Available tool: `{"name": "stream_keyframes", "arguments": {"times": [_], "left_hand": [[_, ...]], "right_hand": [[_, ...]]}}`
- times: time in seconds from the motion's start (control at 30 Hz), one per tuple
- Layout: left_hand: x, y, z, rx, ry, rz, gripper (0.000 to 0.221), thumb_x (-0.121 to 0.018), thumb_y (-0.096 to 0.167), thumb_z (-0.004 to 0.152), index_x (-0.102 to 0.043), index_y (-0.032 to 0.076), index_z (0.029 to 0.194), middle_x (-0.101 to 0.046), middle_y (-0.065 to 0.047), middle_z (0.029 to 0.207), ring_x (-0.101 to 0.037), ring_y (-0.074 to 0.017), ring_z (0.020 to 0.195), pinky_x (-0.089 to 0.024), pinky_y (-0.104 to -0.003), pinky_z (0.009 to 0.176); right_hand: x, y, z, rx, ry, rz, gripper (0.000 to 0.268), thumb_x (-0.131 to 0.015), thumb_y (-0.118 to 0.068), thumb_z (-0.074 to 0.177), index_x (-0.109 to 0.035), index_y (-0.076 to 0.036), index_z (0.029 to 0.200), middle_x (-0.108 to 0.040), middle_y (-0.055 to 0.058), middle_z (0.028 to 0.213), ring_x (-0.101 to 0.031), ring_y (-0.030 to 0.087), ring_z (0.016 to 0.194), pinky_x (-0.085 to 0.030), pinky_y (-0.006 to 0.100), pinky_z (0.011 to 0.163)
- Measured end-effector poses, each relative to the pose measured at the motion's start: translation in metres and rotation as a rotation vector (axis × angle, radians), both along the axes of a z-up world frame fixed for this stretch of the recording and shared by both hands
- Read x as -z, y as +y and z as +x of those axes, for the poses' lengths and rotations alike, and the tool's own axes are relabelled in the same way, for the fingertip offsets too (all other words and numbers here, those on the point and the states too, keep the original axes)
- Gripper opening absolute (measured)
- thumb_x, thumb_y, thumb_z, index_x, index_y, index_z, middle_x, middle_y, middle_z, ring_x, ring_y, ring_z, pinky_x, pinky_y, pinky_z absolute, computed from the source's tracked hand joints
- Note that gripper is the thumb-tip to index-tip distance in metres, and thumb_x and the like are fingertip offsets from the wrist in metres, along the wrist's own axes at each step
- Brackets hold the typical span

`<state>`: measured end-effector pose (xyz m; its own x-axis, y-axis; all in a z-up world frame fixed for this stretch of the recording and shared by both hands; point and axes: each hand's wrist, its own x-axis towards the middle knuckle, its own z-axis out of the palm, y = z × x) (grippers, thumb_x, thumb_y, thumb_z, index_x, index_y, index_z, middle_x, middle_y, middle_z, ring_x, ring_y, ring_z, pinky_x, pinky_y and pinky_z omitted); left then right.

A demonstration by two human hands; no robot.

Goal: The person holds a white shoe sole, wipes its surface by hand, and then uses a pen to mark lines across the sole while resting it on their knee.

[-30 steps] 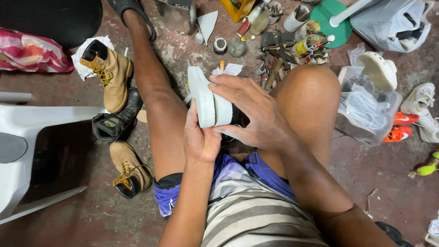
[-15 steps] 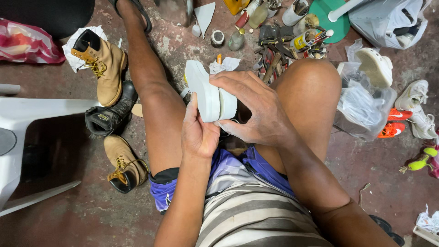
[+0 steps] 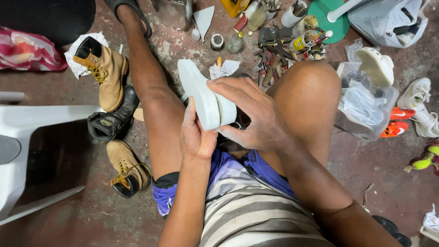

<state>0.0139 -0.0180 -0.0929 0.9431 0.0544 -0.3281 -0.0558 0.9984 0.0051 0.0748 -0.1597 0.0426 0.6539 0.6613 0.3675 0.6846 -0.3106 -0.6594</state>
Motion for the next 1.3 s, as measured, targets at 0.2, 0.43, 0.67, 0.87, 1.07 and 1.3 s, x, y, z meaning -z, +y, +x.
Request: {"name": "stream_keyframes", "arguments": {"times": [0.2, 0.43, 0.67, 0.87, 1.07, 1.3], "left_hand": [[-0.003, 0.007, -0.001, -0.048, 0.016, 0.084, 0.045, -0.052, 0.027, 0.108, -0.049, 0.001, 0.144, -0.061, -0.013, 0.139, -0.059, -0.0258, 0.129, -0.046, -0.044, 0.113], [0.005, 0.014, -0.007, -0.099, -0.119, 0.211, 0.047, -0.061, 0.021, 0.107, -0.046, 0.002, 0.147, -0.061, -0.011, 0.134, -0.057, -0.0257, 0.127, -0.046, -0.045, 0.114], [0.002, 0.021, -0.009, -0.170, -0.242, 0.249, 0.046, -0.071, 0.019, 0.104, -0.049, 0.004, 0.141, -0.059, -0.010, 0.130, -0.058, -0.0258, 0.125, -0.047, -0.047, 0.113], [-0.012, 0.023, -0.011, -0.186, -0.372, 0.328, 0.050, -0.077, 0.014, 0.097, -0.050, 0.009, 0.138, -0.059, -0.007, 0.125, -0.061, -0.0247, 0.119, -0.050, -0.048, 0.111], [-0.022, 0.026, -0.022, -0.234, -0.240, 0.485, 0.048, -0.079, 0.011, 0.097, -0.052, 0.000, 0.136, -0.062, -0.013, 0.121, -0.063, -0.0265, 0.113, -0.050, -0.043, 0.104], [-0.024, 0.034, -0.027, -0.161, -0.400, 0.531, 0.043, -0.083, 0.010, 0.096, -0.054, 0.005, 0.128, -0.062, -0.012, 0.120, -0.066, -0.0306, 0.115, -0.050, -0.053, 0.115]], "right_hand": [[0.000, -0.003, -0.017, 0.028, 0.381, 0.224, 0.108, -0.093, -0.037, 0.072, -0.035, 0.000, 0.155, -0.055, 0.019, 0.146, -0.061, 0.033, 0.134, -0.052, 0.041, 0.112], [0.008, 0.004, -0.042, 0.285, 0.144, 0.032, 0.072, -0.092, -0.029, 0.076, -0.055, -0.004, 0.132, -0.070, 0.016, 0.119, -0.074, 0.030, 0.107, -0.059, 0.038, 0.092], [0.008, 0.001, -0.044, 0.240, 0.134, 0.042, 0.062, -0.086, -0.019, 0.080, -0.056, -0.003, 0.133, -0.072, 0.015, 0.120, -0.074, 0.029, 0.108, -0.058, 0.038, 0.093], [0.004, -0.007, -0.045, 0.164, 0.157, 0.083, 0.059, -0.082, -0.013, 0.080, -0.054, -0.003, 0.131, -0.070, 0.015, 0.131, -0.073, 0.028, 0.114, -0.058, 0.037, 0.098], [0.006, -0.006, -0.041, 0.088, 0.231, 0.283, 0.054, -0.080, -0.010, 0.084, -0.051, -0.005, 0.129, -0.069, 0.014, 0.128, -0.070, 0.024, 0.115, -0.054, 0.036, 0.104], [-0.015, -0.002, -0.041, 0.148, 0.053, -0.011, 0.087, -0.097, -0.035, 0.058, -0.059, -0.002, 0.129, -0.071, 0.012, 0.108, -0.071, 0.028, 0.097, -0.056, 0.040, 0.091]]}}
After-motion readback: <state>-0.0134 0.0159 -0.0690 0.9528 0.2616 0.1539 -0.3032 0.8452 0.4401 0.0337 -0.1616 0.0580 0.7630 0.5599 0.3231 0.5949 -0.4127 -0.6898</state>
